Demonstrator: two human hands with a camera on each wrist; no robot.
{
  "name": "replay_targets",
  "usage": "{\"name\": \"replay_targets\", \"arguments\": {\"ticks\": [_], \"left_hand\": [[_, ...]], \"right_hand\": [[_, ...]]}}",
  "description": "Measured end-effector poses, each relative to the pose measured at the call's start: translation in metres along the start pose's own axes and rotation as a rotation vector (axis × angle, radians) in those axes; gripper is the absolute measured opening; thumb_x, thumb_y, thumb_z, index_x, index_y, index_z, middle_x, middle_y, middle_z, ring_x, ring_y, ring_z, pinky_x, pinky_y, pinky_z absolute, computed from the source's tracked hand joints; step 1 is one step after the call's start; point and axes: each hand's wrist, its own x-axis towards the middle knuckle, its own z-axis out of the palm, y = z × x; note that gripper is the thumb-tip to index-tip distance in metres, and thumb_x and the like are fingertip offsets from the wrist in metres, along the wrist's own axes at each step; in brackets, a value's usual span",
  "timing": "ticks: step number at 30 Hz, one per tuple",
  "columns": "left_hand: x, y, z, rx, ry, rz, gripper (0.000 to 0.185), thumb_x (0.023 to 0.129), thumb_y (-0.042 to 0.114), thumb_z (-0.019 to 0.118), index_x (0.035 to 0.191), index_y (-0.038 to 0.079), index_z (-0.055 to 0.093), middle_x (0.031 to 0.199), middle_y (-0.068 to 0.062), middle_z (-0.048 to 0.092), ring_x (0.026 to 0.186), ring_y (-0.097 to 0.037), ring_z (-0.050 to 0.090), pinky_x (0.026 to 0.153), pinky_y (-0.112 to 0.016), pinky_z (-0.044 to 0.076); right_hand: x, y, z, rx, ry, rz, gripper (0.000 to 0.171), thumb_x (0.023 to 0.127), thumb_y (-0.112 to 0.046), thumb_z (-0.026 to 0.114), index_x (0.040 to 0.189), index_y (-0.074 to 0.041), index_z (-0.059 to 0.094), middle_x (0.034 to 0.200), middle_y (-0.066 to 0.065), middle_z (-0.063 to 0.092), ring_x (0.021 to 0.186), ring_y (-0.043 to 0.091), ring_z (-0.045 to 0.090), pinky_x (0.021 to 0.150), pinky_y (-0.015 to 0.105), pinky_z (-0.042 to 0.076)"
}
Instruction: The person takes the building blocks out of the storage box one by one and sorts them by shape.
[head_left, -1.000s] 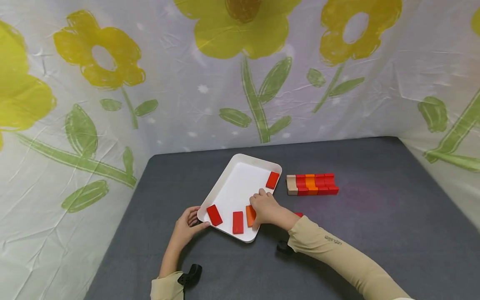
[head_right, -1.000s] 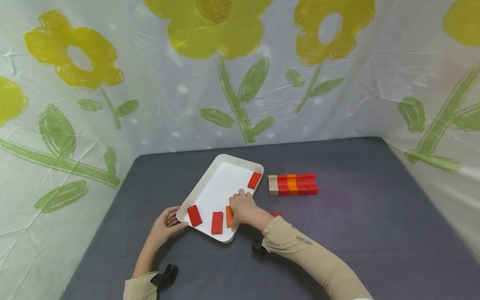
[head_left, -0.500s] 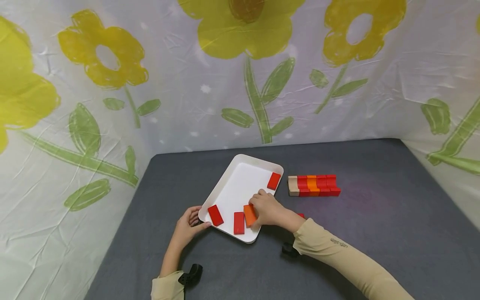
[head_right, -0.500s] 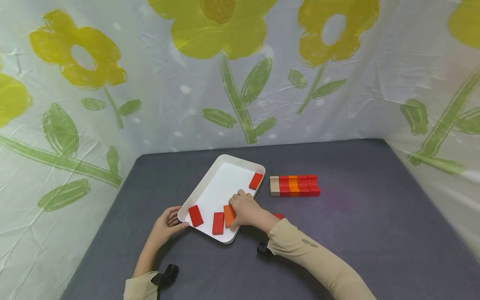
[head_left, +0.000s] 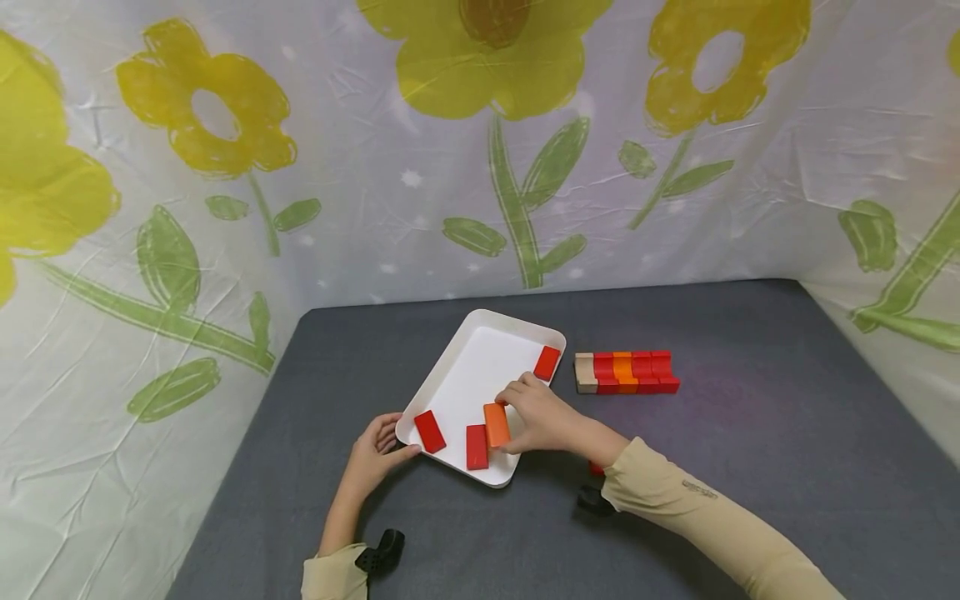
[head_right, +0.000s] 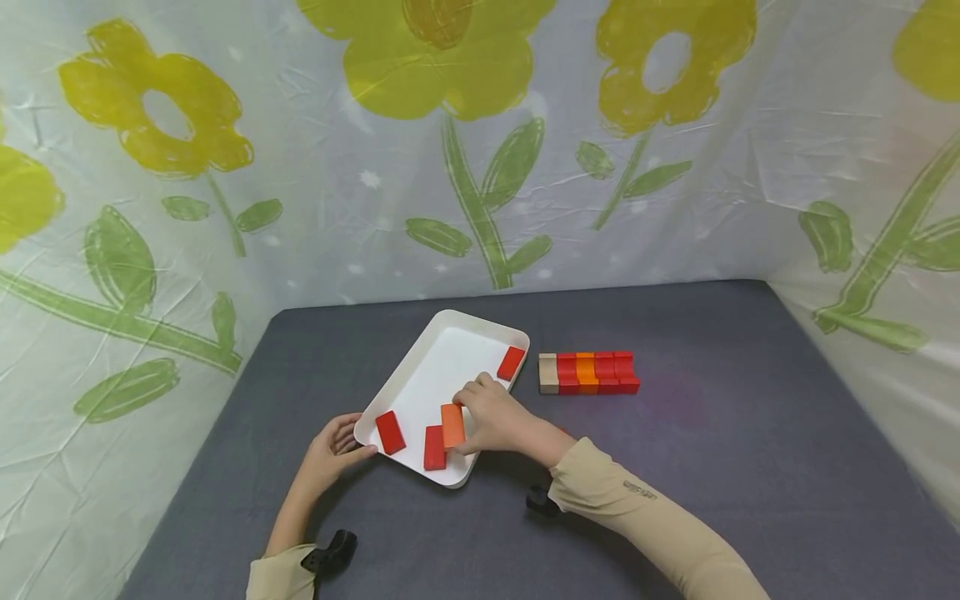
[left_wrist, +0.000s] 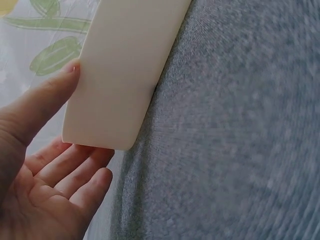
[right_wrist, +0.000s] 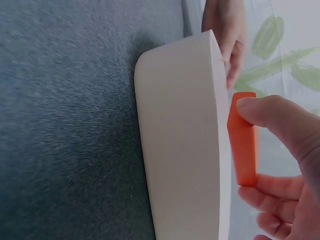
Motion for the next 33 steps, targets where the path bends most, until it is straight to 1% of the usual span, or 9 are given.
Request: {"name": "replay_targets", "arguments": {"ticks": [3,8,12,15,20,25,30,33], "left_hand": [[-0.001,0.004,0.0,-0.033,-0.007,-0.02,0.059,0.069,0.001,0.076,0.119,-0.007,0.045,0.116,-0.025,0.051,0.109,-0.034,0.049,0.094,-0.04,0.034],[-0.006,0.022,0.0,-0.057,-0.017,-0.028,0.057,0.07,-0.004,0.073,0.118,-0.011,0.044,0.116,-0.029,0.049,0.109,-0.038,0.047,0.094,-0.043,0.033],[-0.01,0.033,0.0,-0.049,-0.018,-0.042,0.055,0.072,-0.005,0.071,0.118,-0.013,0.042,0.116,-0.031,0.048,0.109,-0.04,0.046,0.094,-0.043,0.032],[-0.01,0.034,0.0,-0.052,-0.027,-0.048,0.056,0.072,-0.003,0.072,0.119,-0.013,0.042,0.117,-0.03,0.048,0.11,-0.039,0.045,0.095,-0.042,0.031],[-0.009,0.033,0.0,-0.06,-0.036,-0.04,0.056,0.072,-0.003,0.072,0.118,-0.012,0.043,0.116,-0.029,0.049,0.11,-0.038,0.046,0.095,-0.041,0.032],[-0.009,0.033,0.001,-0.039,-0.038,-0.036,0.055,0.072,-0.005,0.071,0.118,-0.014,0.042,0.116,-0.031,0.048,0.109,-0.041,0.045,0.094,-0.043,0.031],[-0.01,0.037,0.003,-0.022,-0.032,-0.049,0.056,0.073,-0.004,0.071,0.118,-0.014,0.041,0.117,-0.032,0.047,0.11,-0.041,0.045,0.094,-0.042,0.031],[-0.01,0.037,0.003,-0.013,-0.031,-0.045,0.056,0.073,-0.003,0.071,0.118,-0.014,0.041,0.117,-0.032,0.047,0.11,-0.04,0.045,0.094,-0.042,0.031]], "right_hand": [[-0.007,0.0,-0.007,0.025,0.009,0.003,0.052,0.062,-0.037,0.077,0.099,-0.005,0.059,0.092,0.001,0.058,0.083,0.016,0.039,0.069,0.028,0.038],[-0.022,0.007,-0.014,0.04,0.037,-0.003,0.052,0.063,-0.036,0.078,0.099,-0.004,0.058,0.094,0.001,0.057,0.085,0.017,0.039,0.07,0.028,0.038],[-0.036,0.013,-0.02,0.049,0.02,0.045,0.054,0.063,-0.034,0.079,0.102,-0.004,0.057,0.098,0.002,0.057,0.088,0.017,0.038,0.071,0.028,0.04],[-0.049,0.017,-0.026,0.053,0.015,0.08,0.056,0.062,-0.032,0.08,0.104,-0.002,0.057,0.098,0.003,0.057,0.089,0.017,0.039,0.071,0.029,0.041],[-0.07,0.027,-0.034,0.053,0.033,0.108,0.057,0.062,-0.031,0.081,0.103,-0.001,0.058,0.097,0.004,0.057,0.089,0.018,0.04,0.071,0.03,0.041],[-0.093,0.039,-0.042,0.059,0.039,0.169,0.055,0.061,-0.031,0.081,0.101,-0.001,0.059,0.095,0.004,0.058,0.086,0.018,0.039,0.067,0.029,0.041],[-0.114,0.052,-0.045,0.048,0.03,0.189,0.053,0.061,-0.031,0.081,0.099,-0.001,0.06,0.093,0.003,0.059,0.082,0.017,0.038,0.064,0.028,0.039],[-0.125,0.058,-0.046,0.047,0.019,0.218,0.052,0.061,-0.029,0.081,0.099,-0.001,0.06,0.094,0.003,0.059,0.081,0.017,0.039,0.064,0.028,0.04]]}}
